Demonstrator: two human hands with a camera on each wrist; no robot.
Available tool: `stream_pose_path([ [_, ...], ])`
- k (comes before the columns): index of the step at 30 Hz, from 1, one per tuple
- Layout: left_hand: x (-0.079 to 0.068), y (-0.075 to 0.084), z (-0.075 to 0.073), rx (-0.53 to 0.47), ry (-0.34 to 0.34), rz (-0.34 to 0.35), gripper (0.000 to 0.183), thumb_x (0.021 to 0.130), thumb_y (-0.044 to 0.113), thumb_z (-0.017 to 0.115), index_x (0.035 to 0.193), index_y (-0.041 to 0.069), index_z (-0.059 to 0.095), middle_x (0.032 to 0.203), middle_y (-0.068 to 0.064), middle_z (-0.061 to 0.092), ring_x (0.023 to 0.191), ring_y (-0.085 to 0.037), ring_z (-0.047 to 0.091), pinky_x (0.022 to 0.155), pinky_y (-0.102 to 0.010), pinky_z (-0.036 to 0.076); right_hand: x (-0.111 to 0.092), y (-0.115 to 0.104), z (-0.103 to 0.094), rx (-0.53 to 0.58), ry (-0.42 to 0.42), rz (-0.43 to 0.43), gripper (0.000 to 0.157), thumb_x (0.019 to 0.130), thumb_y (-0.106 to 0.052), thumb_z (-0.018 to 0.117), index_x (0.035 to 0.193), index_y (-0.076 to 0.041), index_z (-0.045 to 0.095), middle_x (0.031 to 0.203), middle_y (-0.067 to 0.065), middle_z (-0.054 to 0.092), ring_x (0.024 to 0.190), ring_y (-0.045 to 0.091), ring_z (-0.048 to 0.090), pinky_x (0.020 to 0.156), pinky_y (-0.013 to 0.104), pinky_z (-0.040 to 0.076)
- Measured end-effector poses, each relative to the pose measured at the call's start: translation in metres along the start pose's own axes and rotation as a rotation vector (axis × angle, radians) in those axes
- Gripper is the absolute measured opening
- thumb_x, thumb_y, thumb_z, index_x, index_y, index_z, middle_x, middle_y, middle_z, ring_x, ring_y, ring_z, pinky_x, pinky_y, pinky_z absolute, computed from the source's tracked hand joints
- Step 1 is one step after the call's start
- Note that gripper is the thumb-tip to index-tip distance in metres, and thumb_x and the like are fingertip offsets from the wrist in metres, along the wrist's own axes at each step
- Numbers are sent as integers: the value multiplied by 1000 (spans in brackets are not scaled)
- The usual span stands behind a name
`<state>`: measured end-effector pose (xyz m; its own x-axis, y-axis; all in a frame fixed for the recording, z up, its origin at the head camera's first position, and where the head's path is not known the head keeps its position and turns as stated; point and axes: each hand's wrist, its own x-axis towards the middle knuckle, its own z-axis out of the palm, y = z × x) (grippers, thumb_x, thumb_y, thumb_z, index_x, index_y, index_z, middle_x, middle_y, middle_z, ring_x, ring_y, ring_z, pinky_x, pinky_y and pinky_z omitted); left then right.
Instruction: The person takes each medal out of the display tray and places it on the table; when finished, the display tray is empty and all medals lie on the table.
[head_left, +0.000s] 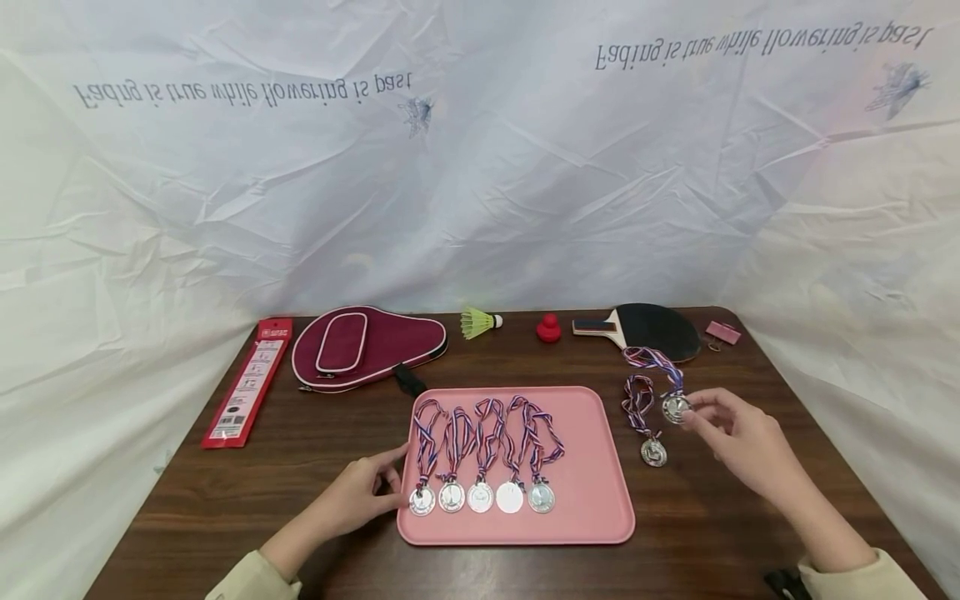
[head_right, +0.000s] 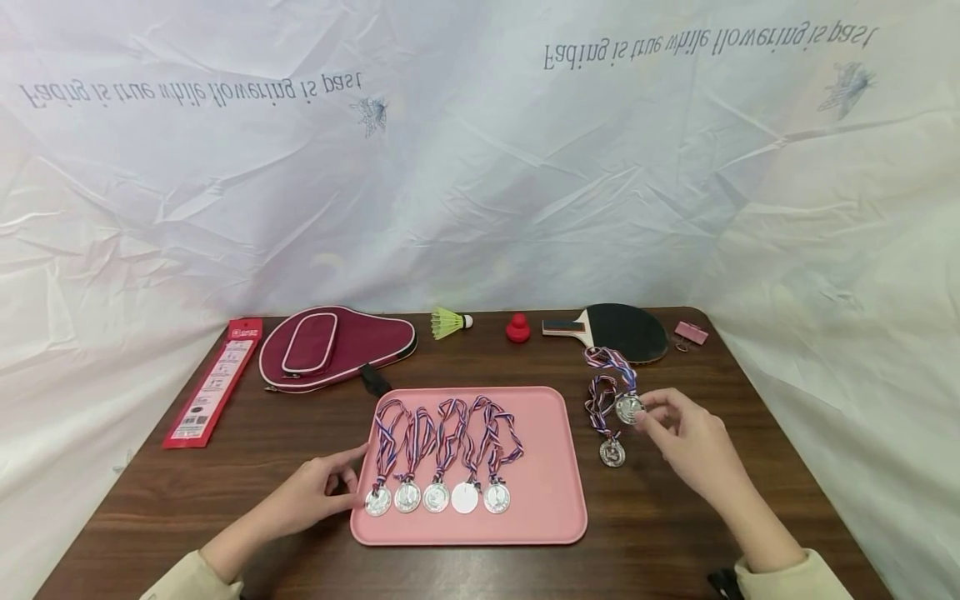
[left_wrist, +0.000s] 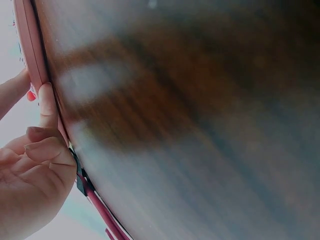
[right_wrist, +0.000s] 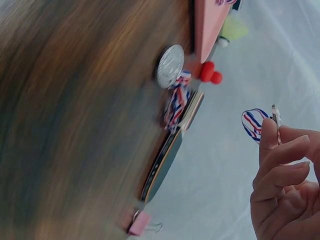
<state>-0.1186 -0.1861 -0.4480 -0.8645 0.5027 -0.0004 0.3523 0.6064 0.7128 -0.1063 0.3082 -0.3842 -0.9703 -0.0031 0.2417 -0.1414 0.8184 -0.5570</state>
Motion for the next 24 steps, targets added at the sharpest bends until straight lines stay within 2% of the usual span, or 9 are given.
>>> stream_pose_path([
  [6, 0, 1, 0, 7, -3, 1, 69, 74, 20, 73, 131, -1, 42, 69, 9, 55, 51, -3, 40, 46, -19, 33, 2, 22, -5, -25, 4, 44, 29, 86, -35, 58, 104, -13, 57, 79, 4, 65, 48, 11, 52, 47, 26, 38],
  [13, -1, 2, 0, 7, -6, 4, 68, 74, 19, 73, 131, 0, 42, 69, 9, 55, 50, -4, 41, 46, -19, 33, 4, 43, -4, -54, -54, 124, 34, 88, -35, 55, 107, -7, 55, 80, 7, 65, 52, 13, 52, 46, 27, 36],
  [24, -1, 3, 0, 14, -4, -8, 68, 74, 19, 73, 131, 0, 42, 69, 9, 55, 51, -4, 41, 46, -19, 33, 8, 66, 1, -111, -81, 134, 34, 86, -32, 59, 103, -3, 57, 76, 5, 64, 53, 13, 54, 50, 30, 36],
])
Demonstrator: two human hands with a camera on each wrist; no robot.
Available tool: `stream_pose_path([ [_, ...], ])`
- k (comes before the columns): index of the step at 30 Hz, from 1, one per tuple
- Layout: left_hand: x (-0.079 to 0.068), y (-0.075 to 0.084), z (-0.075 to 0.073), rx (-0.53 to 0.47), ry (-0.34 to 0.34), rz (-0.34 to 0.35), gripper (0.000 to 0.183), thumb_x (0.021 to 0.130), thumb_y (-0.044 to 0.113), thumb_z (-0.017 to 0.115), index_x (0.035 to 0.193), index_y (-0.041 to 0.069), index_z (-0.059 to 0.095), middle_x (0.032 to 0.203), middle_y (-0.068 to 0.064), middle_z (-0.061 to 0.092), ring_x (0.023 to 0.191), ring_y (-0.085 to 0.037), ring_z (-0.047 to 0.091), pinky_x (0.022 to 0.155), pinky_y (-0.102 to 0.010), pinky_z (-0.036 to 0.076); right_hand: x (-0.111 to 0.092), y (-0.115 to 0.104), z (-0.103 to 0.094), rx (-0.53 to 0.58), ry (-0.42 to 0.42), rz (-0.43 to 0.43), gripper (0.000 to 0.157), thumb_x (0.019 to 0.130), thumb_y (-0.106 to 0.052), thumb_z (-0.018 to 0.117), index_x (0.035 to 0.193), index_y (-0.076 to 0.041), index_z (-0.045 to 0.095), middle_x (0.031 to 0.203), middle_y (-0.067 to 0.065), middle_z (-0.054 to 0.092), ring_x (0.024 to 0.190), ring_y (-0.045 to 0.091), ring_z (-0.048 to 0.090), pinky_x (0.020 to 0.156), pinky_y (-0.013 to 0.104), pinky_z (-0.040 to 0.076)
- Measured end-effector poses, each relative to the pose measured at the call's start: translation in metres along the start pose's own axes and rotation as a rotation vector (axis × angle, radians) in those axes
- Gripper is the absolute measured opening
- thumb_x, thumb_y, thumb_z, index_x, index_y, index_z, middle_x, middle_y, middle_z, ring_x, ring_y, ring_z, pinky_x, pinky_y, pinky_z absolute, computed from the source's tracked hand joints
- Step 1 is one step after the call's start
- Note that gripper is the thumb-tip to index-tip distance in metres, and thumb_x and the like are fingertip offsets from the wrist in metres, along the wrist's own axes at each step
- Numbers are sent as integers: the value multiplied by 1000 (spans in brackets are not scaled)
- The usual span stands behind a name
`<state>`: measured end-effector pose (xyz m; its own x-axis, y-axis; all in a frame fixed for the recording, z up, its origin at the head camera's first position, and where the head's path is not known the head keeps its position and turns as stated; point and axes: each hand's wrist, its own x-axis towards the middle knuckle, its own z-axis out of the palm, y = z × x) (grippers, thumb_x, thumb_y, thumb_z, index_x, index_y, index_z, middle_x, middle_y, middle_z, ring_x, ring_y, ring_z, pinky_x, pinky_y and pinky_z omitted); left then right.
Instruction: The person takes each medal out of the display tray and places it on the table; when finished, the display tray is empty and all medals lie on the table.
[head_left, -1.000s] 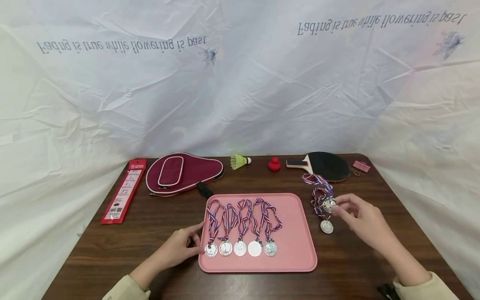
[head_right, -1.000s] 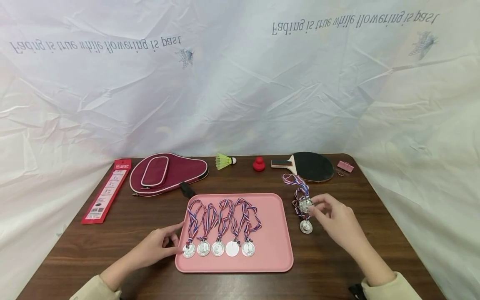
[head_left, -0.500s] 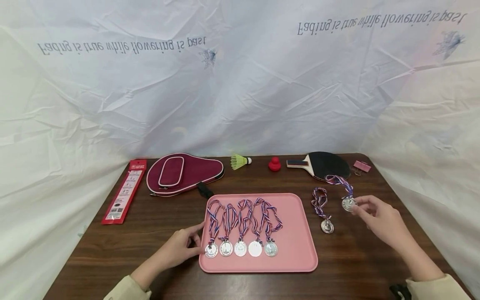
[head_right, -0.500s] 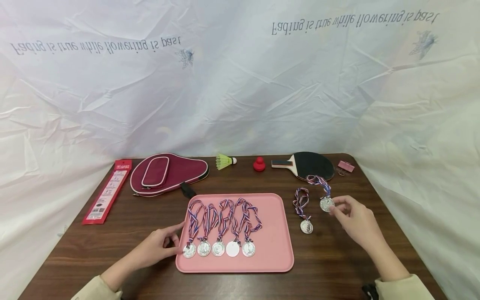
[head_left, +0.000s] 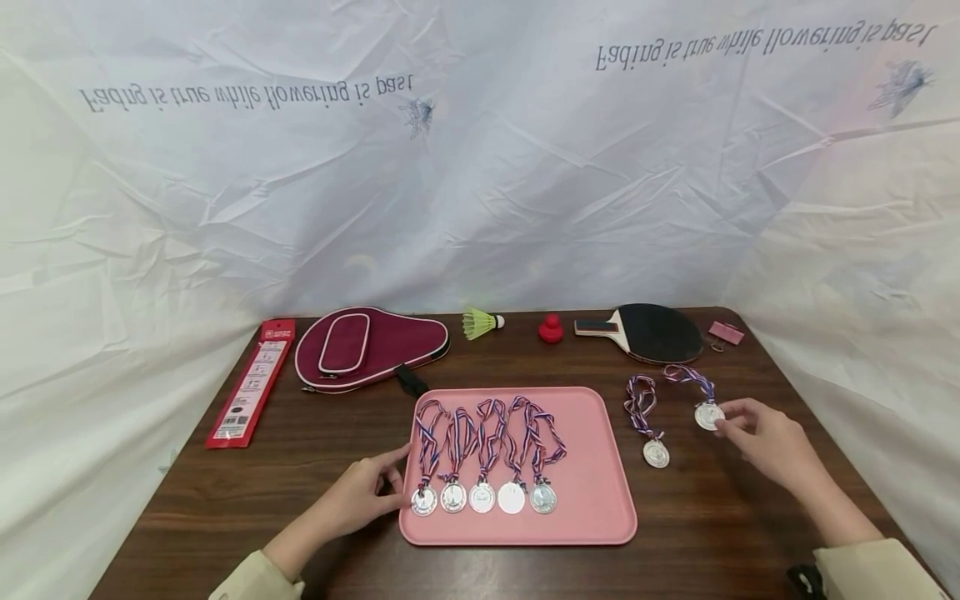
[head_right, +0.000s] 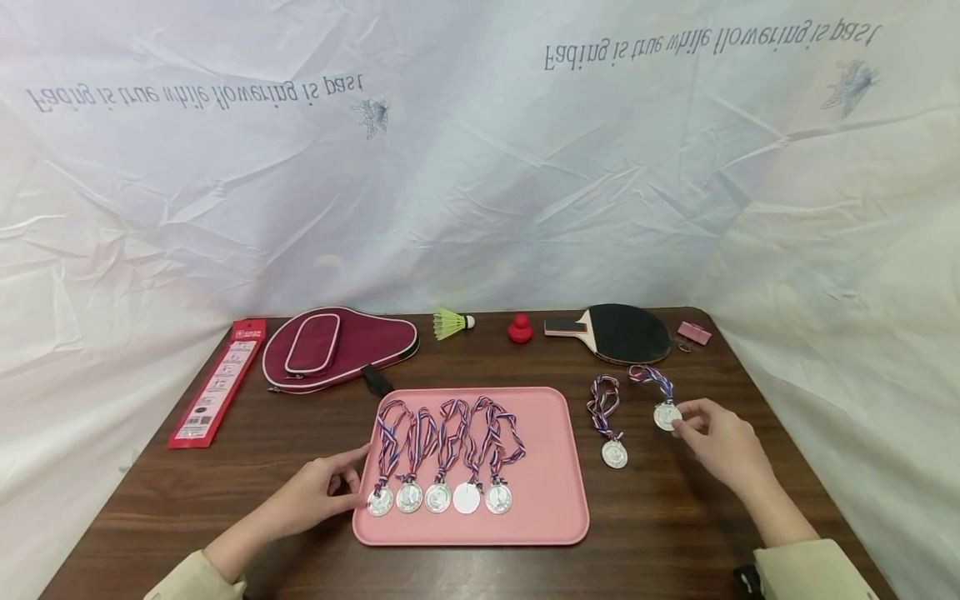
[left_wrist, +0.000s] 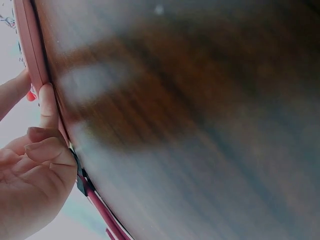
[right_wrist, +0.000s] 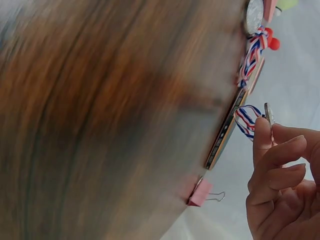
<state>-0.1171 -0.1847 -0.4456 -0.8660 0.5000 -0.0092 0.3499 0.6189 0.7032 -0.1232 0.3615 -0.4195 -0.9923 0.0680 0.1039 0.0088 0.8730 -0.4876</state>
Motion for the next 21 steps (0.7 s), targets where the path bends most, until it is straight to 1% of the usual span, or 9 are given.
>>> stream_pose_path([
  [2, 0, 0, 0, 3, 1, 2, 68, 74, 19, 73, 131, -1, 42, 69, 9, 55, 51, -4, 41, 46, -19, 34, 0, 3, 0, -9, -14, 11, 35, 86, -32, 59, 102, -2, 57, 75, 4, 64, 53, 13, 53, 51, 30, 35],
  [4, 0, -1, 0, 3, 2, 6, 68, 74, 18, 73, 131, -1, 42, 69, 9, 55, 51, -4, 41, 46, -19, 34, -1, 4, 1, -8, -46, 31, 36, 86, -34, 58, 102, -2, 57, 74, 3, 63, 54, 13, 52, 50, 30, 35],
  [9, 1, -2, 1, 4, 3, 11, 68, 74, 17, 73, 132, 0, 41, 69, 10, 55, 51, -4, 41, 46, -19, 34, -2, 6, 4, 16, -159, 70, 34, 86, -30, 58, 104, -1, 56, 73, 0, 63, 55, 14, 49, 48, 29, 36],
  [13, 1, -2, 1, 7, 0, 11, 68, 74, 17, 73, 132, 0, 41, 69, 10, 55, 51, -4, 41, 46, -20, 34, -2, 9, 6, 41, -231, 91, 33, 86, -26, 58, 105, 0, 55, 74, 0, 64, 56, 15, 50, 50, 30, 38],
  [16, 1, -2, 1, 5, -4, 7, 68, 74, 17, 73, 132, 0, 41, 69, 10, 55, 50, -4, 41, 45, -20, 34, -2, 11, 6, 61, -265, 99, 34, 86, -27, 58, 106, 1, 55, 75, 1, 64, 56, 16, 49, 50, 31, 38],
  [21, 0, -1, 1, 3, -7, -7, 68, 74, 18, 73, 132, 1, 41, 69, 10, 55, 50, -4, 42, 45, -20, 34, -2, 13, 8, 82, -290, 100, 34, 86, -26, 58, 106, 1, 55, 76, 0, 64, 56, 16, 49, 50, 30, 37],
])
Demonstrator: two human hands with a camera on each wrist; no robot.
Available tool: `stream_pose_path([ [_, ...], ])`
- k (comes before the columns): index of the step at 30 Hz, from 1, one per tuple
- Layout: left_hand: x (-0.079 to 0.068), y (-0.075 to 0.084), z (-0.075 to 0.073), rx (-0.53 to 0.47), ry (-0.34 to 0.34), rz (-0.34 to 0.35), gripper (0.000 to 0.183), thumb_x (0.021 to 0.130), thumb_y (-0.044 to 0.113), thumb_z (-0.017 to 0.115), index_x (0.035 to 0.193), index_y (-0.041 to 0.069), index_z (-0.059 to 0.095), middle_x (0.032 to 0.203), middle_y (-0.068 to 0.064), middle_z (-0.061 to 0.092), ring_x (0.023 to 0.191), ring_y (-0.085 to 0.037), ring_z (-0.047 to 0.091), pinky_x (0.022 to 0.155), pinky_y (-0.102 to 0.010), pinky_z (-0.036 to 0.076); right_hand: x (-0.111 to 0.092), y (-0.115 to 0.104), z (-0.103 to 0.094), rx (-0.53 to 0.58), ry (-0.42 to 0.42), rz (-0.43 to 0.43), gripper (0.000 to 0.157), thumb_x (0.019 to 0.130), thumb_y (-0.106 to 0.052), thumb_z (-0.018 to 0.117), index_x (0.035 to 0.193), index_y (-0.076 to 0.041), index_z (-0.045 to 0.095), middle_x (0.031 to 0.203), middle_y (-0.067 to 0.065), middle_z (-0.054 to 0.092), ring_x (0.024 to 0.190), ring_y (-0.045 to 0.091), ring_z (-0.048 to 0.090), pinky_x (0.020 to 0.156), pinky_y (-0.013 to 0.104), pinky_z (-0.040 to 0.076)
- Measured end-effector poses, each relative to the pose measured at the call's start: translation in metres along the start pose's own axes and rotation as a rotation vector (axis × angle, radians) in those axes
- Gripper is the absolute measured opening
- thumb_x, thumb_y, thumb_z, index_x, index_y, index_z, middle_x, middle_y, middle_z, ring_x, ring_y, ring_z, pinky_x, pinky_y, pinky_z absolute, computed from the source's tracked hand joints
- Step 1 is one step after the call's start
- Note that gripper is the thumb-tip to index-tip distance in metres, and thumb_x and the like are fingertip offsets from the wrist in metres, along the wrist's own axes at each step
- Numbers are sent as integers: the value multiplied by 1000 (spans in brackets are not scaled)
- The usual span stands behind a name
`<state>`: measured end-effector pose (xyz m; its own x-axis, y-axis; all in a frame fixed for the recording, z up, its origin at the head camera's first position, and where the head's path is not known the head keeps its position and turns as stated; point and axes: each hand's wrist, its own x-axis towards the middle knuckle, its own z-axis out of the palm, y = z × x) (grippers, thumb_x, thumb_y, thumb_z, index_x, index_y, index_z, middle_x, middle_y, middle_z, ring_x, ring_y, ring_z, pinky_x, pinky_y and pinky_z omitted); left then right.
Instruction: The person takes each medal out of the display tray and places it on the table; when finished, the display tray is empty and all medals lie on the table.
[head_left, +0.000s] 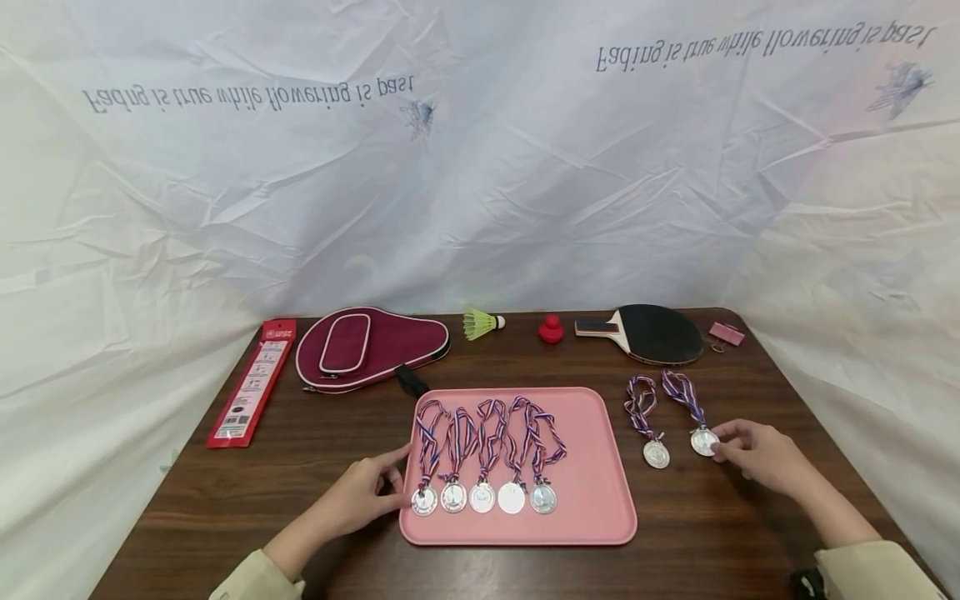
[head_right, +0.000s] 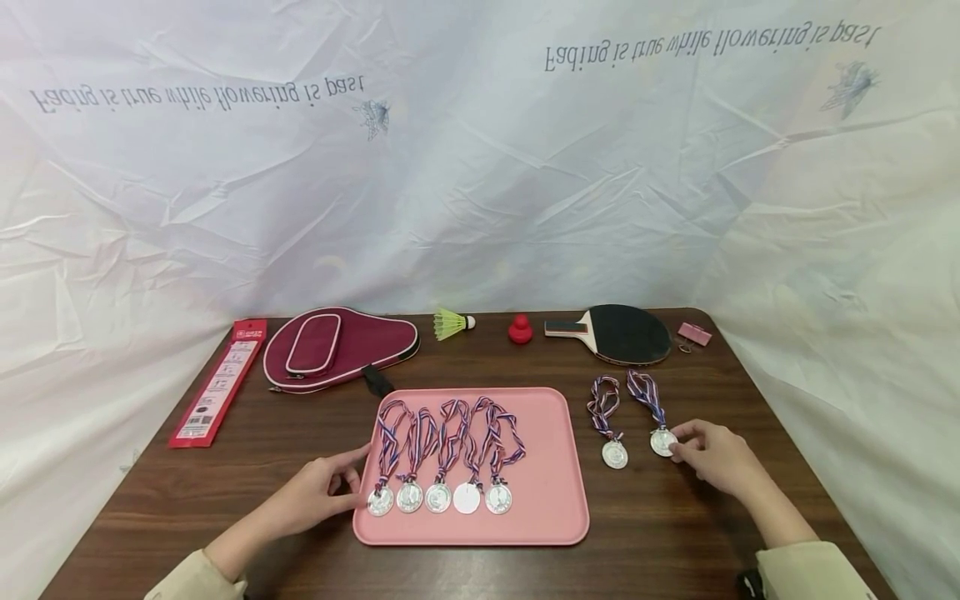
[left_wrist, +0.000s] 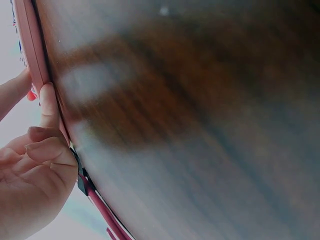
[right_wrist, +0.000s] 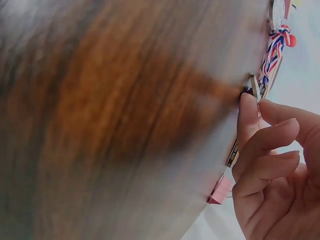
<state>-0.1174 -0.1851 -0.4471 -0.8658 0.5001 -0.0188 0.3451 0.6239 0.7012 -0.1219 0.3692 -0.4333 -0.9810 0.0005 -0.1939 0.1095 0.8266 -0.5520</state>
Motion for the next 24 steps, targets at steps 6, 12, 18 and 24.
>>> stream_pose_path([
  [6, 0, 1, -1, 2, -3, -6, 68, 74, 19, 73, 132, 1, 41, 69, 10, 55, 50, -4, 41, 45, -20, 34, 0, 1, 2, -11, 0, 11, 36, 83, -27, 61, 106, 0, 57, 74, 2, 61, 57, 17, 49, 51, 31, 37],
  [12, 0, 2, -1, -14, -8, -8, 68, 75, 19, 72, 133, 1, 41, 69, 9, 55, 49, -5, 41, 44, -21, 33, 1, 5, 1, -29, 7, 7, 38, 82, -29, 62, 106, 0, 57, 75, 2, 61, 57, 16, 49, 51, 32, 38],
  [18, 0, 2, 0, -11, -10, -11, 67, 75, 17, 72, 132, 0, 41, 69, 9, 55, 49, -5, 42, 44, -20, 33, 1, 6, 3, -28, 4, 39, 44, 81, -35, 63, 107, 0, 58, 72, 1, 59, 57, 16, 48, 50, 31, 37],
  [24, 0, 2, 0, -4, -5, -9, 67, 74, 15, 72, 132, -1, 41, 68, 9, 55, 49, -5, 41, 44, -20, 33, -1, 3, 0, -44, 5, 38, 48, 79, -40, 64, 105, 1, 59, 73, 2, 60, 57, 16, 49, 50, 31, 37],
])
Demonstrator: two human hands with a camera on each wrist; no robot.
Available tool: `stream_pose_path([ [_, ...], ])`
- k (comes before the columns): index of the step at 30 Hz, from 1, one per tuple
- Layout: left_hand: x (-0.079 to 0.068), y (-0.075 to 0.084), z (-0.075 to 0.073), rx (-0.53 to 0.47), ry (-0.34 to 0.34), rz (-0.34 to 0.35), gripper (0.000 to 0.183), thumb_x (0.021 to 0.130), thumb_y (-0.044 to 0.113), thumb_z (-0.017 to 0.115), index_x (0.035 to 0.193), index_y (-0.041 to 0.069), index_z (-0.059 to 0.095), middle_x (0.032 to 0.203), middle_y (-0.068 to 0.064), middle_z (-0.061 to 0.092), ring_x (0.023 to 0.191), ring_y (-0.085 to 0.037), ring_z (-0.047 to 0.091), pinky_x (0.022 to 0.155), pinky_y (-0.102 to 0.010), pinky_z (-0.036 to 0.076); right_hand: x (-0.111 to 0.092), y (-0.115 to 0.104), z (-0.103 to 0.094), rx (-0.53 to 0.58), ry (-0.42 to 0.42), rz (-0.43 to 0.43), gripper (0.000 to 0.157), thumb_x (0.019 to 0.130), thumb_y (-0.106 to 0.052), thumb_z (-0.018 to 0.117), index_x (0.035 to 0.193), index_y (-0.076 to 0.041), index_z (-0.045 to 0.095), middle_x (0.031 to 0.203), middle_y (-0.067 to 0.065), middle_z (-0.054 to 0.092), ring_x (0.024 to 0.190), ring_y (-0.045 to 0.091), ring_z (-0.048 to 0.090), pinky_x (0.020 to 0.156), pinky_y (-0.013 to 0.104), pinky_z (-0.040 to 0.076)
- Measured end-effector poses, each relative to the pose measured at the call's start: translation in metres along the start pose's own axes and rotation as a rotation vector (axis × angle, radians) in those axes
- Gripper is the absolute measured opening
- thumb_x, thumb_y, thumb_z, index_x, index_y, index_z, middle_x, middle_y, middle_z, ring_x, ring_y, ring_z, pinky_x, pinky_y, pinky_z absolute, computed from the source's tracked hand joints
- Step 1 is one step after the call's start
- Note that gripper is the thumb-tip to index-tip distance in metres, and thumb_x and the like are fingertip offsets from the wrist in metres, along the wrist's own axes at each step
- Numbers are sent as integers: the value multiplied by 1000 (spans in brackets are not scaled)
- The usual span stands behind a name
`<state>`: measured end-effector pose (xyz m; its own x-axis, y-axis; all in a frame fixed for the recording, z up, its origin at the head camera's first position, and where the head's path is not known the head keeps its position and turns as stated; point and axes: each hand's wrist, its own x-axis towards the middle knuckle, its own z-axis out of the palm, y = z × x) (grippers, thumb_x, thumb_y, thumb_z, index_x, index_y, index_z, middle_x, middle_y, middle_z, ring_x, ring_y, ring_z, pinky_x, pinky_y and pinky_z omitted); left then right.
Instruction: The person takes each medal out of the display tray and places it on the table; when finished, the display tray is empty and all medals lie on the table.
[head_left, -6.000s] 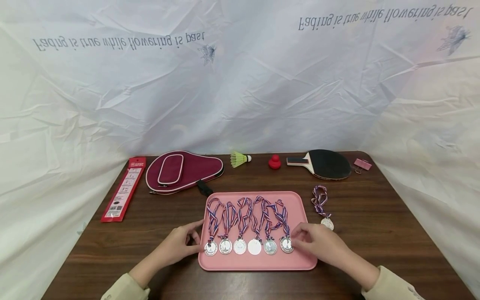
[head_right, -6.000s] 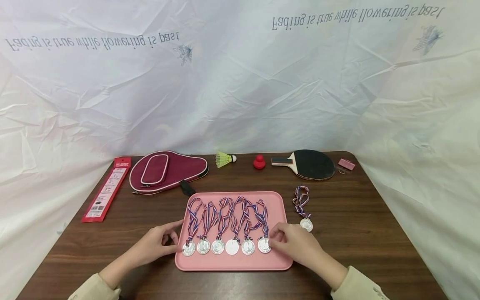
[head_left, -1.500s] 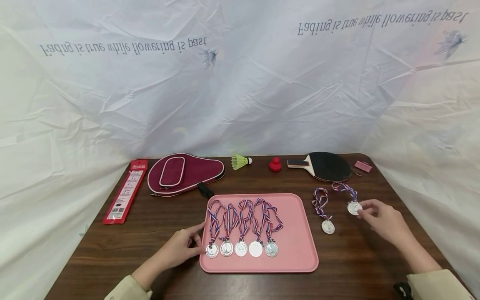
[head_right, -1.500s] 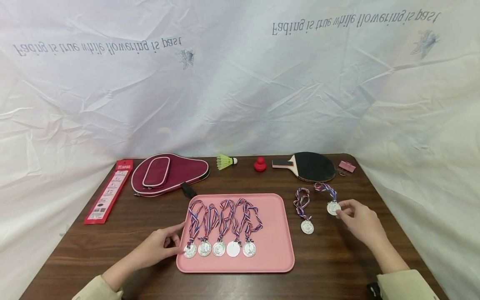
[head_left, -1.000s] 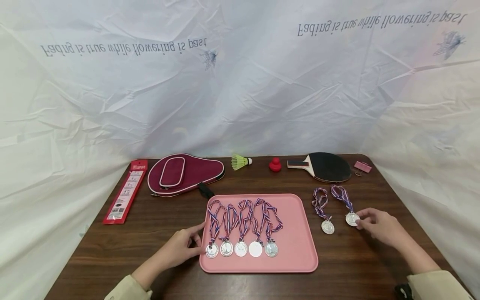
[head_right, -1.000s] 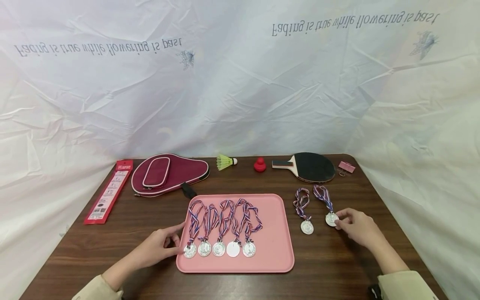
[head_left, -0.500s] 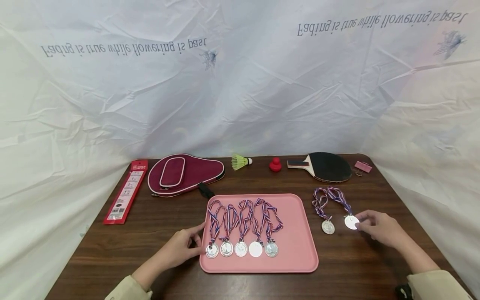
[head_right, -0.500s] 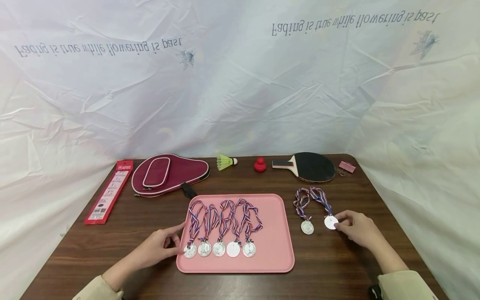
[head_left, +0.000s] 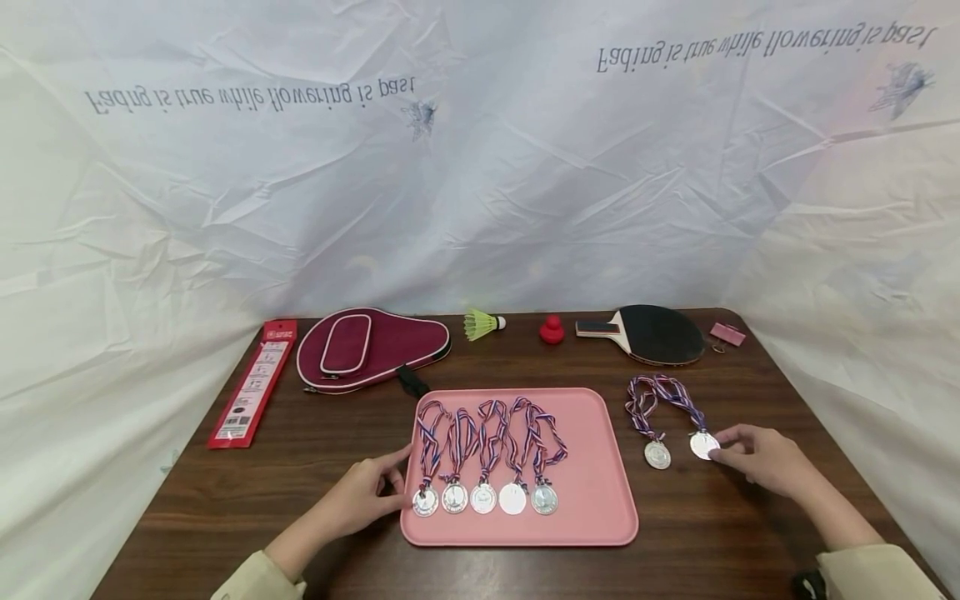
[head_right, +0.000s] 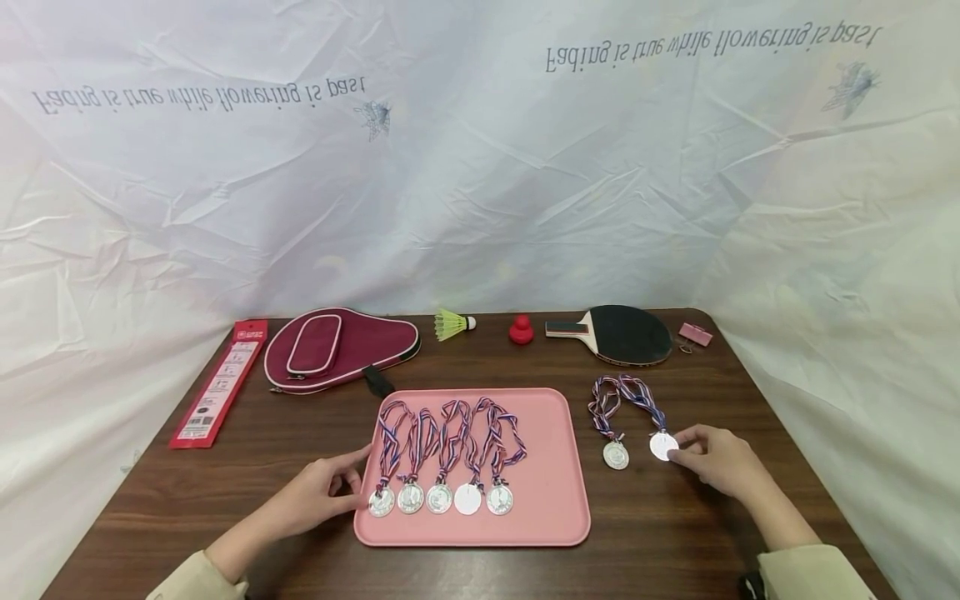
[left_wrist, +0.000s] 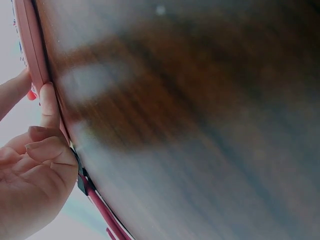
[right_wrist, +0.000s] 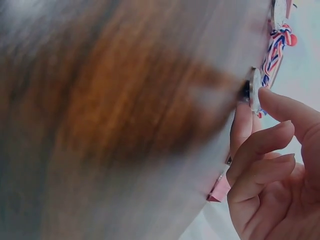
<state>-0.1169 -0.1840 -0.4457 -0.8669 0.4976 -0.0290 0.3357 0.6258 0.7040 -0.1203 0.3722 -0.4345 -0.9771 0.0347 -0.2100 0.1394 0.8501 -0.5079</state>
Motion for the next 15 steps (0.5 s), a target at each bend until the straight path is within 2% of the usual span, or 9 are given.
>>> stream_pose_path([
  [6, 0, 0, 0, 0, 0, 2, 67, 75, 15, 72, 132, -1, 41, 69, 9, 55, 50, -5, 41, 44, -20, 33, -7, -14, -6, -21, 74, -52, 45, 80, -43, 61, 101, -3, 61, 74, 2, 62, 55, 13, 49, 51, 30, 36],
  [11, 0, 0, 0, -3, -3, 1, 68, 75, 17, 72, 132, 0, 41, 69, 9, 55, 49, -5, 41, 44, -20, 34, -12, -40, -5, -15, 117, -137, 37, 79, -44, 63, 95, -10, 64, 73, -1, 60, 60, 13, 49, 53, 28, 36],
  [15, 0, 0, 0, -7, -4, 1, 68, 75, 18, 72, 132, 0, 41, 69, 9, 55, 50, -5, 42, 45, -20, 34, -16, -61, 3, -11, 120, -187, 34, 78, -46, 63, 92, -15, 64, 74, -4, 58, 65, 15, 48, 54, 29, 36],
])
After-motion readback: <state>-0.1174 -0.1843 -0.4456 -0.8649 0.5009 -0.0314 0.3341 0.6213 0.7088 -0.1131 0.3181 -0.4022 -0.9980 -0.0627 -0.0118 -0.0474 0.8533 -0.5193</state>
